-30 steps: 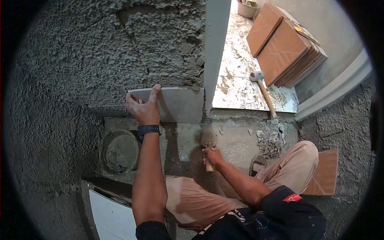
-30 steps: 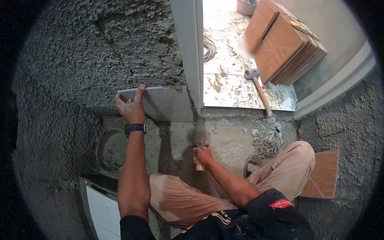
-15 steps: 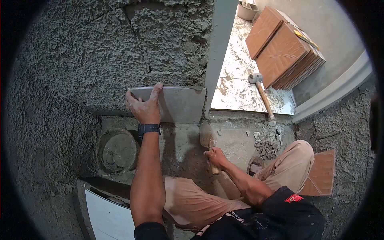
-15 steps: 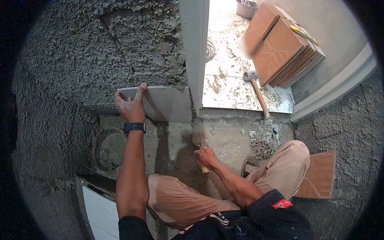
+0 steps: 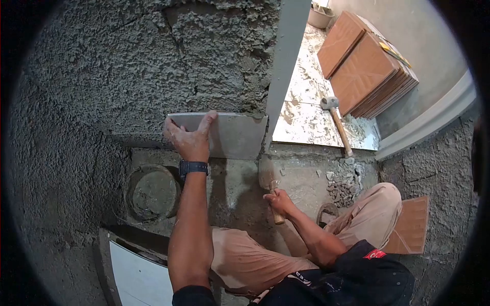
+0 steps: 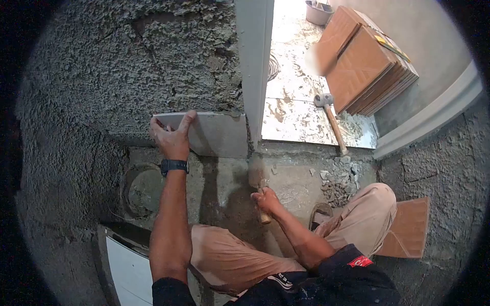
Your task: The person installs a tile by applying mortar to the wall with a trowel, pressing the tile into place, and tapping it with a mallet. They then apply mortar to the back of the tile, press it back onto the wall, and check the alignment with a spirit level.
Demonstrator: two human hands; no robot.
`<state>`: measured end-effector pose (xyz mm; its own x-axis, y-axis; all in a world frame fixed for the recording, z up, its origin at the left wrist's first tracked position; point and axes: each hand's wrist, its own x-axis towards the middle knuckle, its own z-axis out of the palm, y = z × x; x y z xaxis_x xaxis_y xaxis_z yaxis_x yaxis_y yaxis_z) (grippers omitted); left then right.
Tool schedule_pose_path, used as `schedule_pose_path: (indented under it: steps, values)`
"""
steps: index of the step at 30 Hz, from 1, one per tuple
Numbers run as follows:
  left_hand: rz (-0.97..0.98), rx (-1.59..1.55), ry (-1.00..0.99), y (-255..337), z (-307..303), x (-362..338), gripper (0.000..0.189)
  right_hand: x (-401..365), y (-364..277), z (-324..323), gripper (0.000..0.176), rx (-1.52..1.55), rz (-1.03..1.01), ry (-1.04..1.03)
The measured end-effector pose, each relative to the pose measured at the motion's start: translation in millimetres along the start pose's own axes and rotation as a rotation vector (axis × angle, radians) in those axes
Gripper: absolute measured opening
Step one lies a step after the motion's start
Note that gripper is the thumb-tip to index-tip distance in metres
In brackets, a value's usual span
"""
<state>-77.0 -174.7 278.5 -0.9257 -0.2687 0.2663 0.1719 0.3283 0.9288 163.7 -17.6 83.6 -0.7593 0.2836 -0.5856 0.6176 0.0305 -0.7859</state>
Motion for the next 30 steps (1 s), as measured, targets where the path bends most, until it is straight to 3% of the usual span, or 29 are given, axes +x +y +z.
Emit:
schedule_pose_path:
  steps: [2, 5, 11, 13, 20, 23, 24, 26, 30]
  values:
    - [0.105, 0.059, -0.066, -4.8, -2.5, -2.9, 0.134, -2.8, -8.1, -6.8, 0.028, -0.145, -0.077, 0.035]
    - [0.123, 0.168, -0.087, -1.5, -4.4, -5.7, 0.14, -34.9, -46.4, -16.7, 0.038, -0.183, 0.0, -0.017]
    - [0.085, 0.182, -0.072, -1.8, -2.5, -5.4, 0.143, -68.0, -60.7, -38.3, 0.033, -0.102, -0.06, -0.023]
    - [0.081, 0.171, -0.068, -0.7, -2.6, -5.5, 0.144, -88.4, -82.5, -49.1, 0.024, 0.095, -0.023, -0.111]
    - [0.074, 0.148, -0.077, 3.1, -4.2, -5.6, 0.146, -138.3, -123.8, -86.6, 0.023, 0.062, -0.155, -0.105]
    - [0.082, 0.186, -0.052, 4.2, -3.2, -6.5, 0.145, -141.8, -125.2, -109.1, 0.031, -0.316, -0.613, 0.073]
    - [0.081, 0.19, -0.051, 1.2, -3.2, -5.1, 0.145, -140.3, -135.8, -118.7, 0.031, -0.315, -0.612, 0.07]
    - [0.115, 0.277, -0.035, -5.9, -2.1, -3.1, 0.143, -144.2, -169.3, -136.7, 0.031, -0.77, -0.783, 0.216]
    - [0.101, 0.276, -0.022, -0.9, -2.6, -4.5, 0.142, -137.0, -217.0, -154.5, 0.029, -1.045, -0.885, 0.353]
